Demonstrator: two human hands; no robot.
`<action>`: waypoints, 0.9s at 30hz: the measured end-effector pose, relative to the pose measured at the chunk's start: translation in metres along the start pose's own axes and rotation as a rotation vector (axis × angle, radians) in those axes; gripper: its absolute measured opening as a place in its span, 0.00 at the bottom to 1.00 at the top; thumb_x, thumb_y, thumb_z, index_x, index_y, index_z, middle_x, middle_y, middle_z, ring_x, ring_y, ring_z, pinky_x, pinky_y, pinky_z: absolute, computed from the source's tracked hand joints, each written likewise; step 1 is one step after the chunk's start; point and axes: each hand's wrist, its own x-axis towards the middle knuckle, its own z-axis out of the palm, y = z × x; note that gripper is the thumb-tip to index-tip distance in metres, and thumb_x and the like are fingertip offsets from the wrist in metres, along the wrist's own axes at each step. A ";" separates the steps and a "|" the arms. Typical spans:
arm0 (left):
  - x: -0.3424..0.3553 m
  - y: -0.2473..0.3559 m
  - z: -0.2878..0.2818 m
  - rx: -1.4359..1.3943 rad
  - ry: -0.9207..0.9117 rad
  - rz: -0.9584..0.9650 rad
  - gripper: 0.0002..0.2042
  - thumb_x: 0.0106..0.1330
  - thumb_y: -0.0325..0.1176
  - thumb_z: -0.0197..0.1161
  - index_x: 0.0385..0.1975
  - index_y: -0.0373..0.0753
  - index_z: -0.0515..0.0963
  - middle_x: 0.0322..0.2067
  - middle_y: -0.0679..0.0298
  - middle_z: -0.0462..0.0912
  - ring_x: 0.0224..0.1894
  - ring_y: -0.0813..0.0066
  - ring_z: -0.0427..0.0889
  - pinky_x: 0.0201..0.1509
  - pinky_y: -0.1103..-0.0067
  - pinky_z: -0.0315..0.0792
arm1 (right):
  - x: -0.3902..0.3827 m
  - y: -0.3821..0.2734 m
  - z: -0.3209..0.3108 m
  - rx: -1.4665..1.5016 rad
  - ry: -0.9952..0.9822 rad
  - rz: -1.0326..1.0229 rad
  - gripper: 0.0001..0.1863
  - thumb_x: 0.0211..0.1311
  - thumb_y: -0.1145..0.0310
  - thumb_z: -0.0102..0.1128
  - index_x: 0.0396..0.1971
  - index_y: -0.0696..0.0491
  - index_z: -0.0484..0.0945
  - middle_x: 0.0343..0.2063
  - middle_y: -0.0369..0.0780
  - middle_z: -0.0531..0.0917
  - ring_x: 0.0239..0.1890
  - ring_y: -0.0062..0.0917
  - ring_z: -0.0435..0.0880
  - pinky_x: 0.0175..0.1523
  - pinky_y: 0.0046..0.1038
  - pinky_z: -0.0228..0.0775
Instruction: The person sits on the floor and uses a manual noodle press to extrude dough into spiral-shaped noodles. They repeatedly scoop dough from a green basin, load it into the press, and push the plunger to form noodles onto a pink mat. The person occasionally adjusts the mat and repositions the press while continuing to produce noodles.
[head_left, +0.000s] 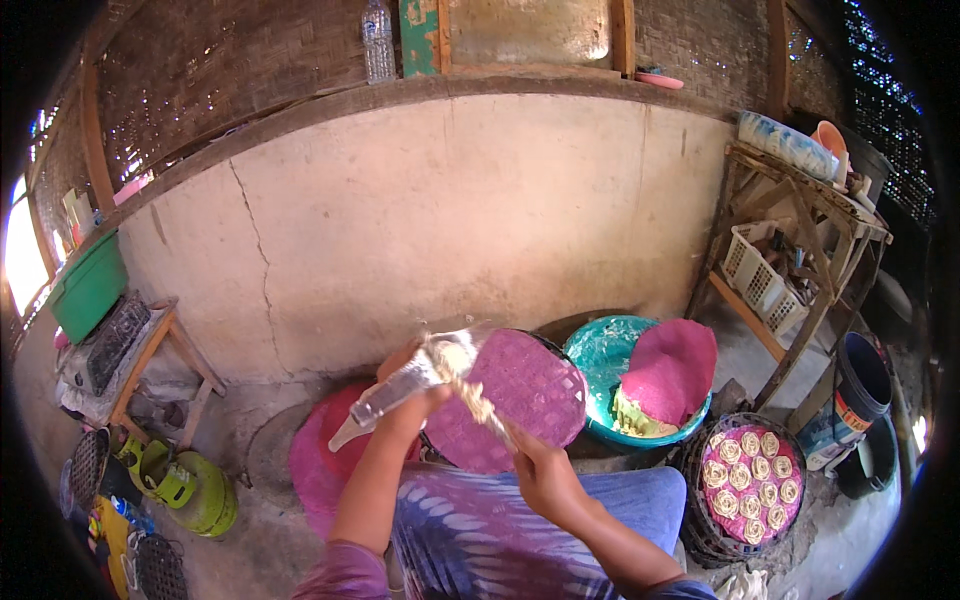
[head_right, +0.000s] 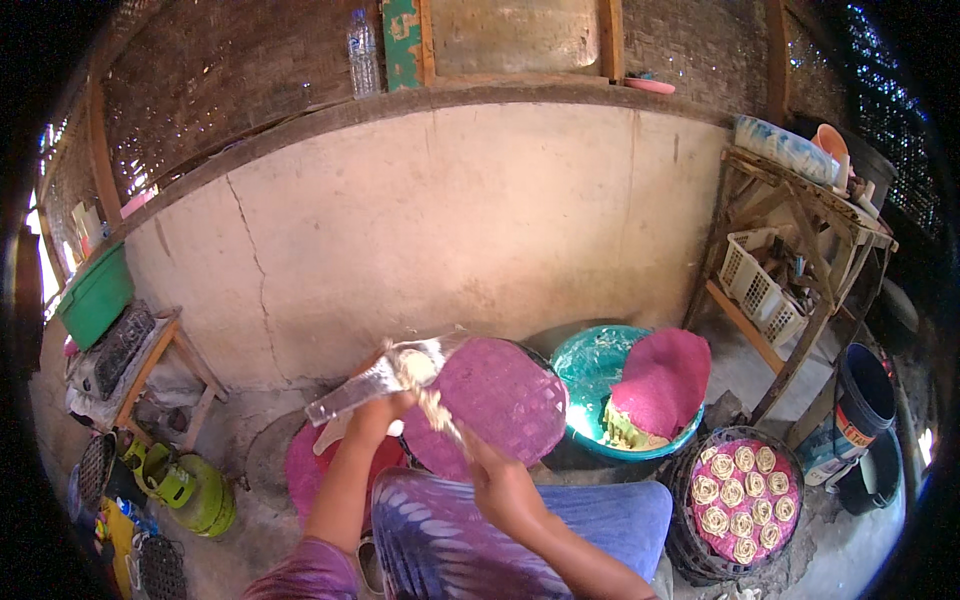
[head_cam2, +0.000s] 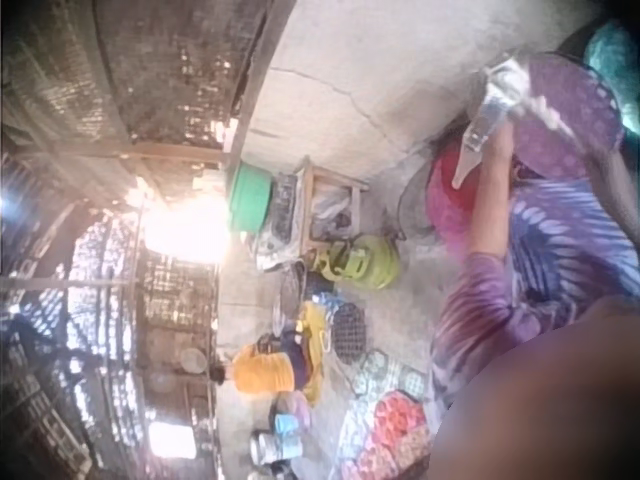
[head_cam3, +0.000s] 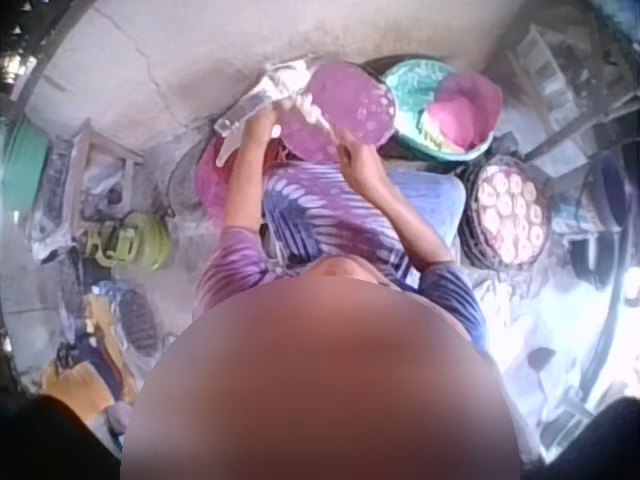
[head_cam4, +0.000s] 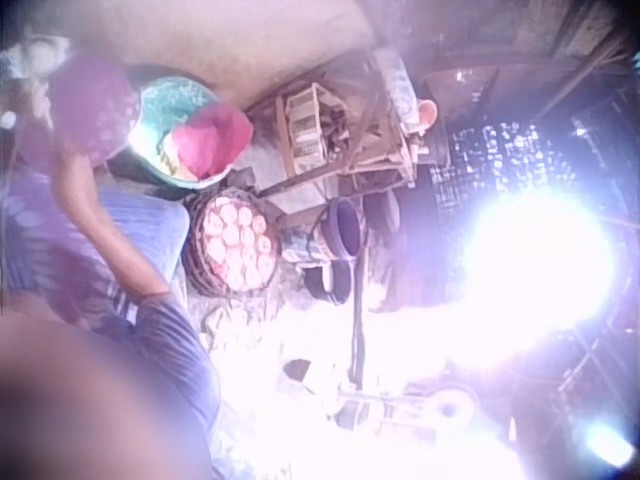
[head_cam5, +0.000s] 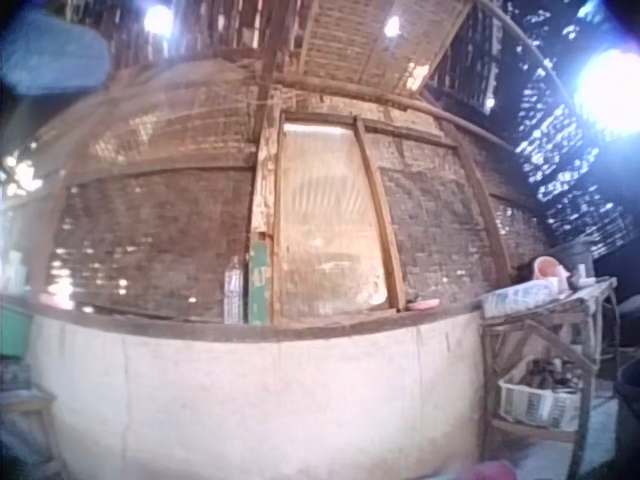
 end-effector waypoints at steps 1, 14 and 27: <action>0.002 -0.007 -0.003 -0.198 0.115 0.075 0.16 0.50 0.36 0.69 0.40 0.40 0.80 0.37 0.56 0.83 0.42 0.53 0.81 0.47 0.65 0.75 | -0.006 0.005 -0.007 0.075 -0.038 0.011 0.28 0.60 0.86 0.48 0.61 0.55 0.70 0.24 0.42 0.76 0.28 0.23 0.76 0.34 0.28 0.69; 0.009 -0.026 0.018 0.072 0.061 0.135 0.17 0.46 0.39 0.70 0.34 0.43 0.76 0.33 0.58 0.80 0.37 0.52 0.80 0.39 0.63 0.76 | -0.017 0.030 -0.029 0.205 -0.090 0.152 0.17 0.63 0.80 0.51 0.52 0.63 0.75 0.18 0.51 0.73 0.24 0.15 0.73 0.30 0.27 0.69; -0.072 -0.094 -0.103 -1.802 0.366 -0.211 0.12 0.52 0.24 0.58 0.38 0.39 0.74 0.30 0.64 0.74 0.31 0.73 0.74 0.35 0.76 0.71 | -0.016 0.265 -0.135 -1.451 -0.461 0.399 0.12 0.63 0.62 0.55 0.41 0.48 0.84 0.47 0.40 0.83 0.49 0.31 0.83 0.49 0.41 0.73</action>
